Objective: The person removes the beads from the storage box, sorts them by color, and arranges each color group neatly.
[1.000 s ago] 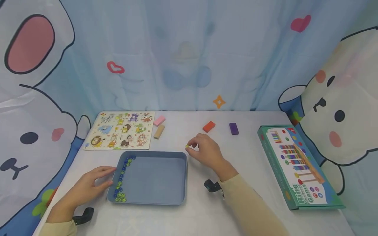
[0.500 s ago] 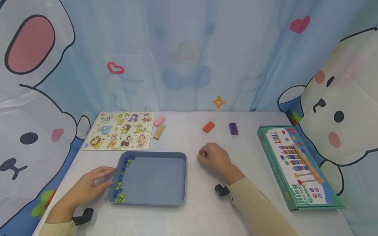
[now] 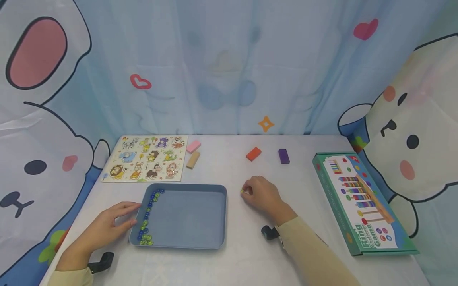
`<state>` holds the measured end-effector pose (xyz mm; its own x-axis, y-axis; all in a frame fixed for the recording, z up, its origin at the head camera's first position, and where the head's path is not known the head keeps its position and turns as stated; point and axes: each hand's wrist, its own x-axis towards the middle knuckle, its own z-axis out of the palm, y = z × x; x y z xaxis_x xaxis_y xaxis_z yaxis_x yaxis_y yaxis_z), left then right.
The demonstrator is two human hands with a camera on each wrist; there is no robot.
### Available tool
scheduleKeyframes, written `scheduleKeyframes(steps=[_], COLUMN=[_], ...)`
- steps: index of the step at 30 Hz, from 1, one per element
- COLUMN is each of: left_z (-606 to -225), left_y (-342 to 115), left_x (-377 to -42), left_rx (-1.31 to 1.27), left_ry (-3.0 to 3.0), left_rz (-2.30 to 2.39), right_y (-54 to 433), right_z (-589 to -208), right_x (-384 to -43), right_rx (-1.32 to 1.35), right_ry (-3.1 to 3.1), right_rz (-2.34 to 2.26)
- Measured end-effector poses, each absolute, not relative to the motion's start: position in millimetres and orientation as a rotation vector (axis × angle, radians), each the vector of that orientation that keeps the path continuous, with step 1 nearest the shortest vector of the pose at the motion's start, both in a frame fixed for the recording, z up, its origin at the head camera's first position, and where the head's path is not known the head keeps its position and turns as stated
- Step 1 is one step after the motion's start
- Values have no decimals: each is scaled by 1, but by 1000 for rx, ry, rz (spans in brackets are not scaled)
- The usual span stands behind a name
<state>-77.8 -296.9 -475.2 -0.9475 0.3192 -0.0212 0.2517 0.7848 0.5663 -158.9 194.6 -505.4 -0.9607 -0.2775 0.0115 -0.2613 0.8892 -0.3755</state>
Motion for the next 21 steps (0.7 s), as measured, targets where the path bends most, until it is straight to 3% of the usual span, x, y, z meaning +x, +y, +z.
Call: scheduleKeyframes(steps=[10, 21], left_z=[-476, -477], left_y=[-297, -297], left_x=[-77, -77], left_rx=[468, 459], left_ry=[2863, 2846], left_rz=[886, 906], right_y=[202, 177], right_z=[-490, -460], right_x=[-162, -170], right_rx=[-376, -553], right_ry=[3006, 3064], right_rz=[-734, -778])
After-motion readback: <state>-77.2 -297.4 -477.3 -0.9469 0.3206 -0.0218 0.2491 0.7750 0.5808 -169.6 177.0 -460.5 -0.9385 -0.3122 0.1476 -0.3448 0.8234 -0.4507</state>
